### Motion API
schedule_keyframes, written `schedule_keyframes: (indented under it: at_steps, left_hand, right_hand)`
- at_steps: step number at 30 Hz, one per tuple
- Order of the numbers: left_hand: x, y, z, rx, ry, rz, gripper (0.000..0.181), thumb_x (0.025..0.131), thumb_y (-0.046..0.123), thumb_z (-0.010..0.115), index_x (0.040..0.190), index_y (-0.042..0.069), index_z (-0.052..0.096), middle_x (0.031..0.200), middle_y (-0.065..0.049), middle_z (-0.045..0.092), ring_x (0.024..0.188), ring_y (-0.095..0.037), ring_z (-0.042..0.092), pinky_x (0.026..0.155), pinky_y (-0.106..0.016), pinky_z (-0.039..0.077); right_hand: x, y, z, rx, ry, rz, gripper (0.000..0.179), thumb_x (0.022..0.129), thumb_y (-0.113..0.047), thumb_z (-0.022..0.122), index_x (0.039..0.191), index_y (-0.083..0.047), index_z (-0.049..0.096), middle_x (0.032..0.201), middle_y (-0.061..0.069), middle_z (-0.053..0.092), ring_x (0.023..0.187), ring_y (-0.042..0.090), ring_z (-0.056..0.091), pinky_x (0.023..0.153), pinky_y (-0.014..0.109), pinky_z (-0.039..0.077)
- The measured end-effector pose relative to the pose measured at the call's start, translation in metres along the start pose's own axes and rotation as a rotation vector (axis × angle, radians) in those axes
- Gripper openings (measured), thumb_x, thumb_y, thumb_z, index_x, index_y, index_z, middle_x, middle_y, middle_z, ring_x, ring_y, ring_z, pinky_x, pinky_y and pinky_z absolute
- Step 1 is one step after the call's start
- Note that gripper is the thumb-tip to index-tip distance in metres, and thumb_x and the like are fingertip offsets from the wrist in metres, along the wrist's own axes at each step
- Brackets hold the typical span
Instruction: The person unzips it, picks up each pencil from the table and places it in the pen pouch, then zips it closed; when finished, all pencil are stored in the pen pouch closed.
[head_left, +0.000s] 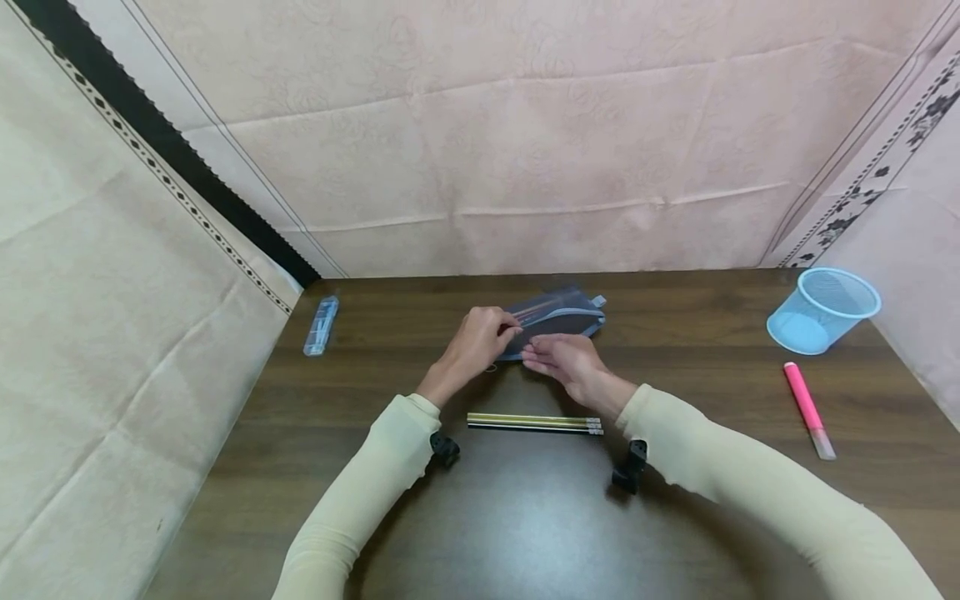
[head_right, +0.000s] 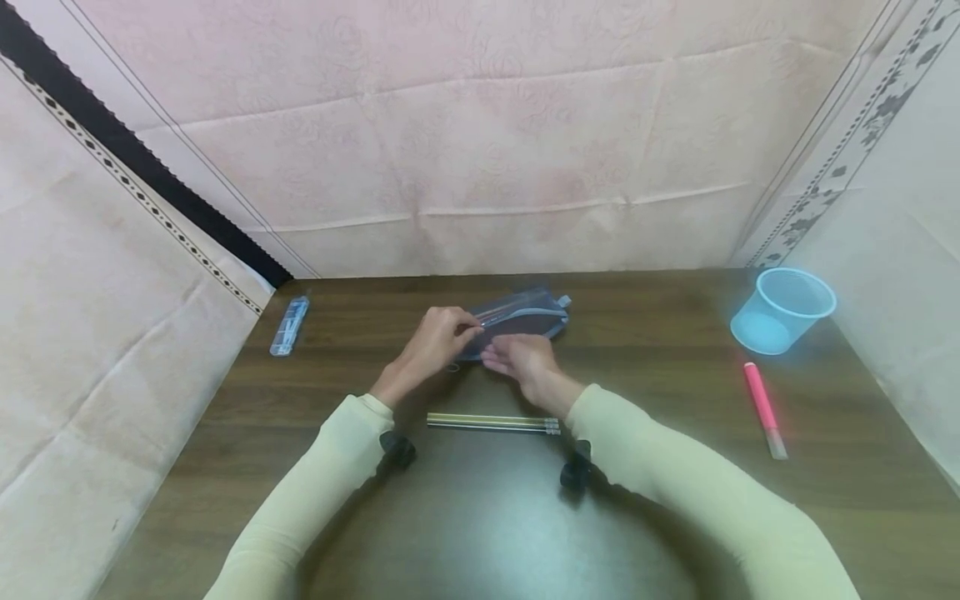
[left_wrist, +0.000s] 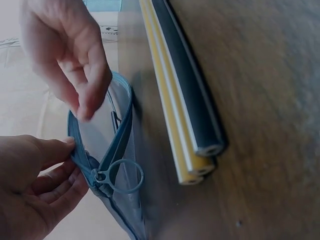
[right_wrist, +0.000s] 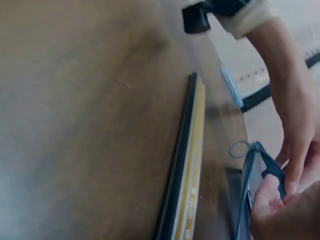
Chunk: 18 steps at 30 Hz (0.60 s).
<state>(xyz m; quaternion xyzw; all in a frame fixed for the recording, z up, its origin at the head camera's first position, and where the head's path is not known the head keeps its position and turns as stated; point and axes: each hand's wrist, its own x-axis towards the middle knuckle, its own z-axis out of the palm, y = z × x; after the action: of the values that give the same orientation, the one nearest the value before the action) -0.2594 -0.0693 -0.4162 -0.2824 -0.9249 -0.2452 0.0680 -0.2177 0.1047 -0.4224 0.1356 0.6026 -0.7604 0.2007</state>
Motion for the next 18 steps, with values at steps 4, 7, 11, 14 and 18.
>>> schedule_keyframes:
  at_steps: [4, 7, 11, 14, 18]
  left_hand:
    - [-0.001, -0.001, -0.001, -0.003, 0.005, 0.004, 0.018, 0.098, 0.017, 0.067, 0.105, 0.006, 0.079, 0.099, -0.008, 0.077, 0.089, -0.017, 0.072, 0.079, -0.031, 0.059]
    - [-0.001, -0.001, -0.001, -0.007, 0.002, -0.003, 0.018, 0.098, 0.017, 0.067, 0.105, 0.007, 0.079, 0.1, -0.007, 0.077, 0.09, -0.016, 0.072, 0.079, -0.03, 0.059]
    - [-0.001, -0.001, -0.001, -0.014, -0.006, -0.006, 0.019, 0.099, 0.018, 0.066, 0.106, 0.007, 0.079, 0.101, -0.007, 0.077, 0.093, -0.017, 0.072, 0.081, -0.032, 0.06]
    - [-0.001, -0.001, -0.001, -0.013, -0.008, -0.006, 0.019, 0.099, 0.018, 0.066, 0.106, 0.006, 0.079, 0.101, -0.008, 0.077, 0.094, -0.018, 0.073, 0.082, -0.032, 0.06]
    - [-0.002, -0.001, 0.0, -0.008, -0.007, -0.007, 0.019, 0.098, 0.018, 0.067, 0.106, 0.006, 0.079, 0.101, -0.008, 0.077, 0.094, -0.018, 0.073, 0.083, -0.033, 0.059]
  right_hand:
    - [-0.015, 0.006, -0.001, -0.366, -0.148, -0.142, 0.028, 0.099, -0.001, 0.057, 0.123, 0.013, 0.062, 0.115, 0.025, 0.07, 0.089, 0.014, 0.07, 0.092, 0.034, 0.058]
    - [-0.024, 0.01, -0.003, -0.824, -0.257, -0.405, 0.016, 0.096, -0.004, 0.064, 0.105, 0.004, 0.074, 0.098, 0.014, 0.076, 0.082, 0.008, 0.067, 0.082, 0.029, 0.057]
    - [-0.037, 0.012, -0.007, -1.248, -0.313, -0.748, 0.007, 0.093, -0.007, 0.071, 0.094, -0.007, 0.077, 0.087, 0.0, 0.074, 0.079, 0.006, 0.064, 0.073, 0.026, 0.054]
    - [-0.041, 0.013, -0.008, -1.375, -0.335, -0.852, 0.005, 0.091, -0.006, 0.072, 0.092, -0.009, 0.077, 0.086, -0.001, 0.072, 0.079, 0.007, 0.064, 0.071, 0.026, 0.055]
    - [-0.042, 0.016, -0.009, -1.44, -0.358, -0.872, 0.01, 0.091, -0.003, 0.07, 0.087, -0.011, 0.075, 0.081, -0.004, 0.066, 0.073, 0.006, 0.058, 0.065, 0.024, 0.051]
